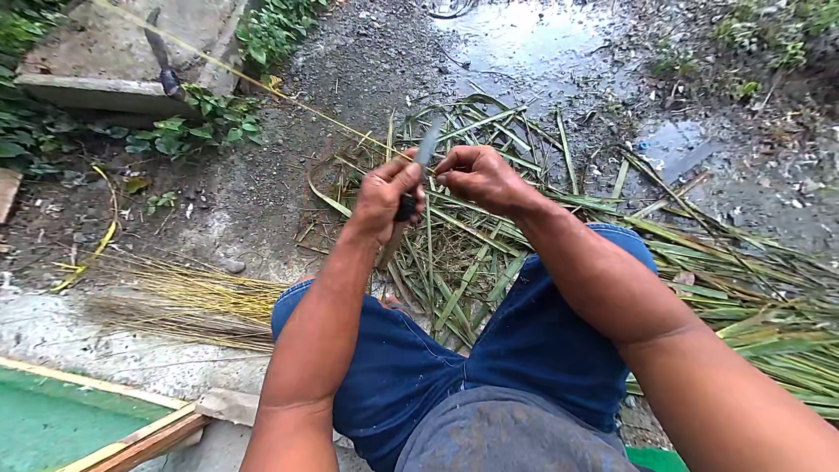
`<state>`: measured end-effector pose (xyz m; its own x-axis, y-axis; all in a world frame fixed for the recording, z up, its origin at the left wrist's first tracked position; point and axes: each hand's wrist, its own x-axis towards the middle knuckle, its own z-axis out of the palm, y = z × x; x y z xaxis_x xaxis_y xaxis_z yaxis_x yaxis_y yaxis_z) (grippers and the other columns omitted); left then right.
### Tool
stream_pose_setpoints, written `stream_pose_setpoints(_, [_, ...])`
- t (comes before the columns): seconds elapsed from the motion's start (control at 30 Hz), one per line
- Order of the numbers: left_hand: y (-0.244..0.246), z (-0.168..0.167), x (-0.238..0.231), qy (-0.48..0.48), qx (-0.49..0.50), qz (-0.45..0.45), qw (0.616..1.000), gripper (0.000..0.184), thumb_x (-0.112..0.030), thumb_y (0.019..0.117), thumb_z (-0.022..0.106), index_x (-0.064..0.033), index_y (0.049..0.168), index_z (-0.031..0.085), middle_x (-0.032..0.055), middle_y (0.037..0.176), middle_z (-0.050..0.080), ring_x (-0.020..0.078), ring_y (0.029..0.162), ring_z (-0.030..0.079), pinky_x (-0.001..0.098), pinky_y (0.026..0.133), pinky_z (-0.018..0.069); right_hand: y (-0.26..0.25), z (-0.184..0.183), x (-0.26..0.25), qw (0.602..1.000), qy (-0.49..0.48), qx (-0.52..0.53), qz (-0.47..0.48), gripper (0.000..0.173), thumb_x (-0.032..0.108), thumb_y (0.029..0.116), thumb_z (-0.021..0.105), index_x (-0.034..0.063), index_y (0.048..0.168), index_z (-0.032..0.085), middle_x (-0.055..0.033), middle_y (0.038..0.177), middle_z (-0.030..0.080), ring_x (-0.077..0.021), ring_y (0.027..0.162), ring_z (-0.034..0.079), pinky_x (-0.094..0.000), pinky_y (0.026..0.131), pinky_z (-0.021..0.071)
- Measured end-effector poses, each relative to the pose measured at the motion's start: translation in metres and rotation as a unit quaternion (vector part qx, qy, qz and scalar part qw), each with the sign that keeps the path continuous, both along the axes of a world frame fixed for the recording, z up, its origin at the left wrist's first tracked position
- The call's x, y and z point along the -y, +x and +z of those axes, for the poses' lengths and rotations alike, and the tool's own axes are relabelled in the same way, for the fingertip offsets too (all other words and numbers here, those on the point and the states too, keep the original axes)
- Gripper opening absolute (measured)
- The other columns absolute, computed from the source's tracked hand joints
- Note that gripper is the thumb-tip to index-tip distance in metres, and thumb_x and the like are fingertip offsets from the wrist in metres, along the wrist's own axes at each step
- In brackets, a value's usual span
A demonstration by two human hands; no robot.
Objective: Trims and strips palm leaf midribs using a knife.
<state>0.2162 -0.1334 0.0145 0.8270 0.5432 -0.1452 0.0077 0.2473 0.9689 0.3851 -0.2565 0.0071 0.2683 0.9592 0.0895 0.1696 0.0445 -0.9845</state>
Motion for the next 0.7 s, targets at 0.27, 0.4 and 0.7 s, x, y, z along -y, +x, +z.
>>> stream_pose_setpoints(0.27, [-0.004, 0.001, 0.001, 0.01, 0.011, 0.021, 1.0, 0.032, -0.019, 0.1096, 0.042, -0.0108, 0.139, 0.053, -0.0015, 0.068, 0.06, 0.0087, 0.053, 0.061, 0.0236, 0.047, 0.0547, 0.001, 0.001, 0.003, 1.0, -0.004, -0.011, 0.001, 0.008, 0.006, 0.097, 0.064, 0.0004, 0.1, 0.069, -0.0009, 0.076, 0.064, -0.0037, 0.056, 0.052, -0.0213, 0.053, 0.0457])
stream_pose_setpoints(0.4, [-0.012, 0.006, -0.021, 0.004, 0.042, 0.023, 0.999, 0.034, -0.024, 0.111, 0.037, -0.0125, 0.138, 0.053, -0.0044, 0.068, 0.059, 0.0067, 0.054, 0.06, 0.0226, 0.049, 0.0544, 0.007, 0.004, 0.007, 1.0, -0.007, 0.001, 0.03, 0.009, 0.008, 0.0981, 0.063, 0.0017, 0.1, 0.069, 0.0012, 0.071, 0.062, -0.0029, 0.053, 0.05, -0.0206, 0.05, 0.0433])
stream_pose_setpoints(0.7, [-0.039, 0.022, -0.049, 0.012, 0.094, 0.164, 0.982, 0.029, -0.029, 0.1126, 0.035, -0.0194, 0.13, 0.056, -0.0055, 0.065, 0.058, 0.008, 0.052, 0.059, 0.024, 0.047, 0.054, 0.016, 0.0, 0.007, 0.991, -0.094, 0.05, 0.081, 0.017, 0.01, 0.1013, 0.06, 0.0011, 0.113, 0.067, -0.0043, 0.083, 0.066, -0.0084, 0.058, 0.058, -0.0275, 0.056, 0.0533])
